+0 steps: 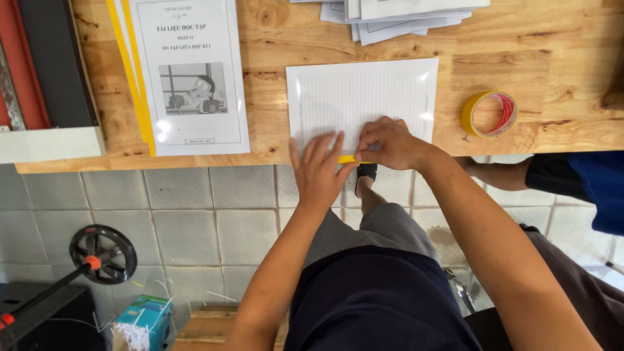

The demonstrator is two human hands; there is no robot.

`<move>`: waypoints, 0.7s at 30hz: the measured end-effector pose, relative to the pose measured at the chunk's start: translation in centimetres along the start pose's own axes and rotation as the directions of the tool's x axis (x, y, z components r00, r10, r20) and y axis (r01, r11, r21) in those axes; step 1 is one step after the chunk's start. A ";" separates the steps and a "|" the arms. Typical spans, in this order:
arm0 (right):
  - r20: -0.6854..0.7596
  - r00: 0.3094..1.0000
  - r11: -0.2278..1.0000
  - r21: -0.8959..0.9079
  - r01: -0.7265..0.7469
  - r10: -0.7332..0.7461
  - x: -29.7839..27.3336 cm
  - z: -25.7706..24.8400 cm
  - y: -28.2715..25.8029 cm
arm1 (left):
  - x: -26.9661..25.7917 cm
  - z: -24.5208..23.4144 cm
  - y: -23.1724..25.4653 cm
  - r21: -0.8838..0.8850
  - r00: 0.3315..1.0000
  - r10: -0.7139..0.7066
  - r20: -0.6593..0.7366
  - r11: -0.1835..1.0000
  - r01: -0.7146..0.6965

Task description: The person repeatedly applies yellow tape to the bottom edge of printed documents placed on a wooden table. They smooth the tape, flip the document, and place it on a growing stack. The process is repeated for several documents.

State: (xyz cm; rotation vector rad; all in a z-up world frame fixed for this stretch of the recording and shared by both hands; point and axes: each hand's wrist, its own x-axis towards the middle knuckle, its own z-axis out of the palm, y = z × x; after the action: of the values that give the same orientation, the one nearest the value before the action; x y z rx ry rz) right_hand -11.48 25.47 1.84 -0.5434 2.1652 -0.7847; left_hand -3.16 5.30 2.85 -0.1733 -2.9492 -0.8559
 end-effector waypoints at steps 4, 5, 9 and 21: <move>0.042 0.998 0.999 0.012 -0.043 0.042 0.0 -0.1 0.1 | -1.2 -0.2 0.0 -0.015 0.939 -0.326 -0.110 0.945 0.326; 0.055 0.997 0.998 0.011 -0.060 0.060 0.0 -0.3 0.1 | -1.5 -0.4 -0.4 -0.043 0.907 -0.403 -0.121 0.915 0.400; 0.057 0.996 0.998 -0.005 -0.061 0.061 0.0 -0.3 -0.5 | -2.9 -1.8 -2.8 -0.097 0.838 -0.524 -0.155 0.852 0.515; -0.123 0.991 0.999 -0.005 0.048 -0.048 -1.1 0.7 -0.6 | -6.7 -5.1 -10.0 0.001 0.790 -0.492 -0.367 0.849 0.529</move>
State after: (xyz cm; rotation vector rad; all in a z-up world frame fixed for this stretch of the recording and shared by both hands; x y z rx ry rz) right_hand -10.24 25.44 2.42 -0.5628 2.2732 -0.8622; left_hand 2.39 -6.44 1.17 0.7469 -2.6976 -0.6744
